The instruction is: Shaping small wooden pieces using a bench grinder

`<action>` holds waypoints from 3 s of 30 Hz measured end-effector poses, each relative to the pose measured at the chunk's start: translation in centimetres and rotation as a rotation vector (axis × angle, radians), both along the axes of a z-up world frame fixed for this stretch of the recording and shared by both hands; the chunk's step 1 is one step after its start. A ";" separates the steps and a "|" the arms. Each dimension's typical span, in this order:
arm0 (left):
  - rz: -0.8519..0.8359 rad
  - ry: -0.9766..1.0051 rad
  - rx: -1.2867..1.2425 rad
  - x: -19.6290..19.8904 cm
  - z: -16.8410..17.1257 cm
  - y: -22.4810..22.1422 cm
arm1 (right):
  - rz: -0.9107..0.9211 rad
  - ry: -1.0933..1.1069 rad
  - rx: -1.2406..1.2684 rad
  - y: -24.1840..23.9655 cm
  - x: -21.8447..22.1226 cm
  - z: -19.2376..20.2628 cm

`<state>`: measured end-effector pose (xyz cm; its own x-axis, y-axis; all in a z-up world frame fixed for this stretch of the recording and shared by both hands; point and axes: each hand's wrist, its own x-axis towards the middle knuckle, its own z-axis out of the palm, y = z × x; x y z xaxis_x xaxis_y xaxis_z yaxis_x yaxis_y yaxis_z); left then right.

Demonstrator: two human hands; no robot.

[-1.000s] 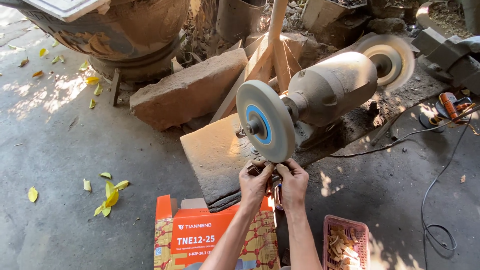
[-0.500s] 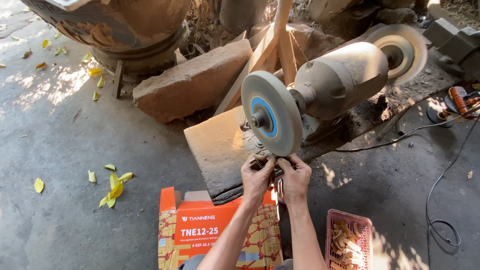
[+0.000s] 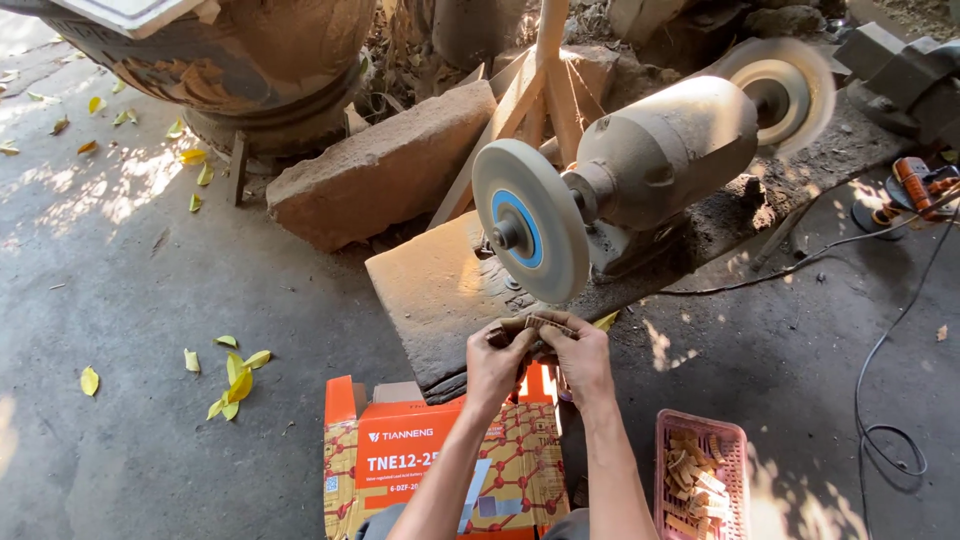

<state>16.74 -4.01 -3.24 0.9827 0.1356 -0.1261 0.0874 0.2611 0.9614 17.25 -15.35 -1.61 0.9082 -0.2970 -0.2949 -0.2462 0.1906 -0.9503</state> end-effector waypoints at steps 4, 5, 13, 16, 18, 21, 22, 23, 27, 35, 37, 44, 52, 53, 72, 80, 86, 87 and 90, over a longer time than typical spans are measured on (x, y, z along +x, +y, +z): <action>0.114 0.059 -0.158 1.2 -2.0 -1.1 | -0.103 -0.071 0.001 -0.5 0.1 -0.2; 0.139 0.096 -0.224 1.7 -2.7 -1.6 | -0.167 -0.069 0.070 -1.0 0.4 -0.9; 0.207 0.024 -0.326 3.0 -2.1 -2.2 | -0.280 -0.169 -0.115 1.2 1.6 1.6; 0.244 0.008 -0.267 2.1 -1.3 -0.4 | -0.231 -0.168 -0.064 2.5 2.0 0.3; 0.250 0.024 -0.221 1.4 -0.3 0.9 | -0.200 -0.164 -0.040 2.9 2.3 -1.4; 0.213 -0.016 0.108 0.7 0.9 2.2 | -0.133 -0.090 0.147 2.3 2.8 -3.8; 0.178 -0.091 0.208 0.6 1.2 2.4 | -0.101 -0.065 0.171 2.0 2.6 -3.7; 0.141 -0.165 0.306 0.4 1.4 2.4 | -0.071 -0.038 0.193 1.6 2.3 -3.7; 0.115 -0.049 0.192 0.9 0.0 0.6 | -0.130 -0.075 0.113 0.6 0.9 -0.7; 0.084 -0.070 -0.256 2.2 -1.1 -1.3 | -0.068 -0.207 -0.180 1.0 0.4 2.0; 0.086 -0.057 -0.234 1.6 -1.7 -0.4 | -0.052 -0.207 -0.200 1.6 -0.2 1.7; 0.102 -0.031 -0.240 1.7 -1.3 -1.0 | -0.064 -0.244 -0.116 1.5 -0.2 2.3; 0.131 -0.069 -0.266 1.9 -3.5 -0.8 | -0.065 -0.224 -0.206 1.9 -0.3 1.7; 0.125 -0.064 -0.272 1.4 -3.4 -0.5 | -0.052 -0.222 -0.250 2.1 -0.6 1.5; -0.618 0.337 0.042 -0.9 0.6 2.8 | 0.280 0.116 0.077 -2.2 -1.5 2.5; -0.031 0.143 -0.178 0.0 0.4 0.8 | -0.149 -0.135 -0.059 -1.3 0.3 -0.1; 0.199 0.053 -0.100 0.9 -0.5 -0.5 | -0.225 -0.216 -0.138 0.9 1.0 -0.8; 0.200 0.052 -0.099 1.2 -1.3 -0.6 | -0.225 -0.217 -0.137 0.9 1.1 -0.3; 0.160 0.044 -0.305 1.9 -2.7 -1.2 | -0.281 -0.242 -0.206 0.8 1.3 0.7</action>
<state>18.67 -5.19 -5.90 0.9448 0.2367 -0.2266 0.0622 0.5493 0.8333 18.57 -14.59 -0.88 0.8190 -0.5737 0.0086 0.0236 0.0187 -0.9995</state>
